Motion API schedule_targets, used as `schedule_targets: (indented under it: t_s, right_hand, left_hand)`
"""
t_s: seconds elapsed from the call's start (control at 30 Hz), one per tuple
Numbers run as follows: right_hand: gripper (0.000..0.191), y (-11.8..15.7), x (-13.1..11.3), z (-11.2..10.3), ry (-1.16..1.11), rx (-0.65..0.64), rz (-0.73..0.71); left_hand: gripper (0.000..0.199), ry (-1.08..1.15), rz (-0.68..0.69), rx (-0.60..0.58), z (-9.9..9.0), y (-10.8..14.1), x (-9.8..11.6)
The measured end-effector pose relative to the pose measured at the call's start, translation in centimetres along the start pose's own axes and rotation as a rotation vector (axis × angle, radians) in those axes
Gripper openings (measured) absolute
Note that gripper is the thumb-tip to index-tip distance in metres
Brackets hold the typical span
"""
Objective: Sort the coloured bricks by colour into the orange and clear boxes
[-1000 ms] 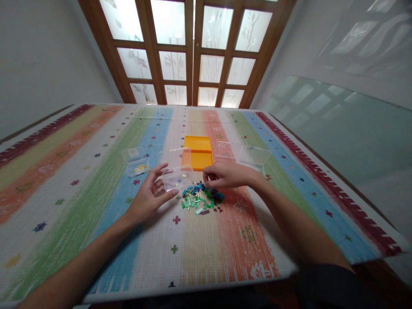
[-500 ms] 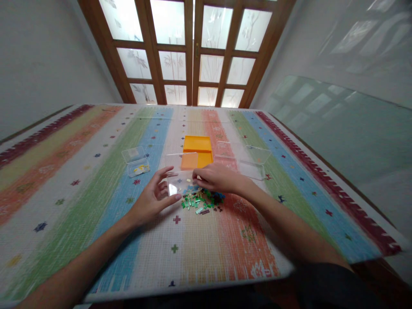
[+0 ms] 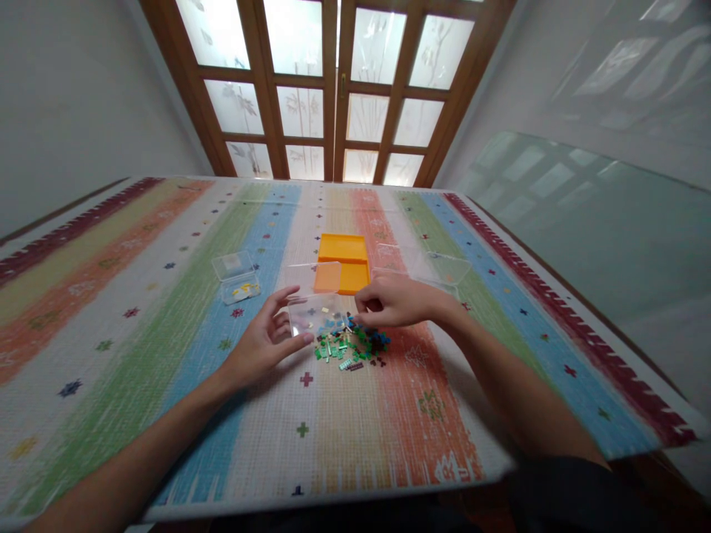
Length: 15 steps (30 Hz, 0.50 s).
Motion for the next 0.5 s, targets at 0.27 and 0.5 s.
schedule_targets:
  t_s: [0.27,0.5]
  right_hand:
    - [0.013,-1.1,0.6,3.9,0.046,-0.218,0.048]
    - [0.018,-1.7,0.8,4.8,0.142,-0.219,0.065]
  left_hand:
    - [0.079,-0.030,-0.033,0.069,-1.1,-0.2,0.0]
    - [0.078,-0.037,-0.025,0.067,-1.1,-0.3,0.2]
Point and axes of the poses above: each hand's wrist, its own y-axis away from the middle knuckle, its own z-axis out of the palm, x = y × z, the point moved 10 cm from there along -y, towards the middle knuckle
